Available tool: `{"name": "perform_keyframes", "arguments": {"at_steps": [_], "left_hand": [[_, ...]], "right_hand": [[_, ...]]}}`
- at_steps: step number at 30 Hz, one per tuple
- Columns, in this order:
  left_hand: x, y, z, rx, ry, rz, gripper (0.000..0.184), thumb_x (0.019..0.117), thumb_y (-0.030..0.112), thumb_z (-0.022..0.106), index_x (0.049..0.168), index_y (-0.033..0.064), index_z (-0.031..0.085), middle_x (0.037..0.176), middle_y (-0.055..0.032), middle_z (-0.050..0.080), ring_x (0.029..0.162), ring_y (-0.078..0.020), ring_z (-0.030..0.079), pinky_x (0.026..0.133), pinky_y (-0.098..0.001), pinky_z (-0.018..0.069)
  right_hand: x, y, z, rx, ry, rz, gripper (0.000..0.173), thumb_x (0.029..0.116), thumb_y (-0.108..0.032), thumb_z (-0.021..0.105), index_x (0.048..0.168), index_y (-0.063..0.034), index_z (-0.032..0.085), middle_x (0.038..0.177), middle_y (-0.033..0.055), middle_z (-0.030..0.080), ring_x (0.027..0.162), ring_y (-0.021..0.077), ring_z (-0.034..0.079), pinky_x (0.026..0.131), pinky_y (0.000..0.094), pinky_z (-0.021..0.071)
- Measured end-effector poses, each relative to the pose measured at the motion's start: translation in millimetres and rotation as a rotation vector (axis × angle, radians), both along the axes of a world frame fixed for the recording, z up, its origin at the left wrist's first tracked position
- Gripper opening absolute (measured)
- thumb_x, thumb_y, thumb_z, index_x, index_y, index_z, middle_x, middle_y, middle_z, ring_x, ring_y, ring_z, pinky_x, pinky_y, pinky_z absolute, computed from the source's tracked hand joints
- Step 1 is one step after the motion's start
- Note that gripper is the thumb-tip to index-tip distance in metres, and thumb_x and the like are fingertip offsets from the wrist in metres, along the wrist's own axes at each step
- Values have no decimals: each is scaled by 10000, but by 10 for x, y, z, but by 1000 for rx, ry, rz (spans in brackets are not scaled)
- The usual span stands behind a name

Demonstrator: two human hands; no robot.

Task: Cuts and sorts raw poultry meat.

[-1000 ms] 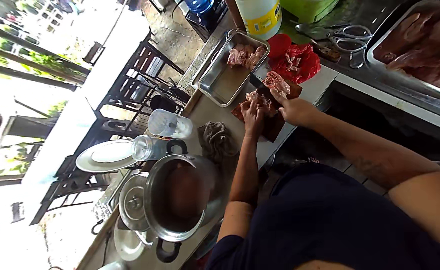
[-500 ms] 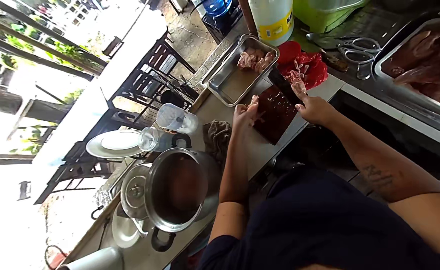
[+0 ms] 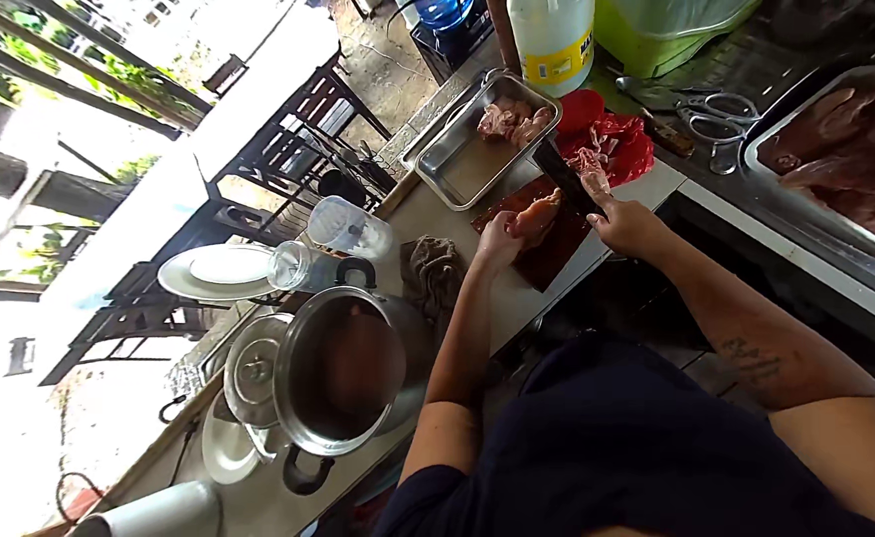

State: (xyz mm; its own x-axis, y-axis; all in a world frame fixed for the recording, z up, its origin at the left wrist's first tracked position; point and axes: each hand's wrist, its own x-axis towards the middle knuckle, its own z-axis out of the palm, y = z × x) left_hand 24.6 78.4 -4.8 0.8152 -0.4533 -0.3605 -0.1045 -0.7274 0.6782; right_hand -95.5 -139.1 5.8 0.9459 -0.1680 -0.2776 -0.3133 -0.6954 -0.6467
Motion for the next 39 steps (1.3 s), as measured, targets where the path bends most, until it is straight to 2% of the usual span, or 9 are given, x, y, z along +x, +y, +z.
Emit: {"name": "perform_keyframes", "arguments": {"at_steps": [3, 5, 8, 11, 20, 29, 33, 36, 39], "left_hand": [[-148, 118, 57, 134, -180, -17, 473, 964, 178, 708, 1406, 70, 580, 1386, -237, 579, 1252, -410, 587, 1037, -595, 480], [-243, 232, -10, 52, -299, -16, 438, 959, 204, 716, 1359, 51, 621, 1406, -258, 549, 1247, -459, 550, 1010, -631, 452], [-272, 258, -211, -195, -426, 7, 412, 955, 147, 698, 1330, -5, 623, 1380, -234, 594, 1261, -398, 575, 1052, -568, 461], [-331, 168, -329, -308, -507, 38, 364, 974, 135, 700, 1298, -20, 641, 1305, -218, 646, 1158, -334, 658, 999, -493, 532], [-348, 116, -581, -459, -657, 68, 261, 946, 88, 720, 1178, -32, 714, 1227, -197, 702, 1152, -337, 675, 1023, -488, 521], [-346, 114, -620, -516, -679, 90, 214, 935, 56, 720, 1131, -28, 737, 1207, -176, 721, 1109, -307, 695, 986, -452, 542], [-352, 81, -670, -548, -705, 122, 241, 910, 61, 747, 1136, -23, 741, 1197, -182, 720, 1121, -321, 687, 1004, -462, 531], [-335, 61, -710, -571, -707, 142, 229, 910, 66, 739, 1117, -32, 747, 1175, -189, 727, 1106, -326, 694, 1007, -459, 532], [-309, 73, -701, -574, -701, 134, 222, 909, 59, 734, 1102, -50, 747, 1152, -205, 732, 1093, -337, 700, 1001, -460, 535]], "right_hand": [[-126, 197, 188, -105, -166, -7, 620, 1112, -235, 424, 1670, -250, 154, 949, 278, 703, 864, 513, 687, 746, 673, 523], [-240, 365, 282, -121, -264, 18, 631, 1109, -221, 434, 1671, -235, 148, 866, 240, 700, 756, 468, 687, 661, 640, 536], [-373, 615, 232, -171, -279, 96, 637, 1096, -207, 441, 1670, -224, 164, 744, 179, 651, 672, 402, 663, 608, 574, 534], [-441, 749, 99, -202, -219, 122, 608, 1099, -198, 417, 1665, -226, 196, 780, 190, 662, 730, 413, 677, 645, 565, 541], [-673, 734, 187, -213, -50, 148, 579, 1113, -215, 347, 1667, -200, 177, 902, 237, 687, 854, 446, 689, 745, 583, 538], [146, 785, 207, -112, -26, 104, 650, 1113, -224, 414, 1675, -271, 90, 852, 246, 695, 764, 444, 682, 708, 606, 541], [-213, 739, 180, -153, -26, 146, 653, 1108, -213, 409, 1675, -245, 88, 839, 224, 685, 792, 449, 679, 719, 619, 535], [-537, 672, 262, -141, 57, 176, 613, 1113, -235, 366, 1673, -206, 118, 951, 263, 706, 880, 480, 689, 789, 638, 526], [-356, 737, 282, -147, 98, 187, 625, 1115, -211, 364, 1673, -182, 84, 942, 262, 700, 902, 475, 684, 813, 628, 522]]}}
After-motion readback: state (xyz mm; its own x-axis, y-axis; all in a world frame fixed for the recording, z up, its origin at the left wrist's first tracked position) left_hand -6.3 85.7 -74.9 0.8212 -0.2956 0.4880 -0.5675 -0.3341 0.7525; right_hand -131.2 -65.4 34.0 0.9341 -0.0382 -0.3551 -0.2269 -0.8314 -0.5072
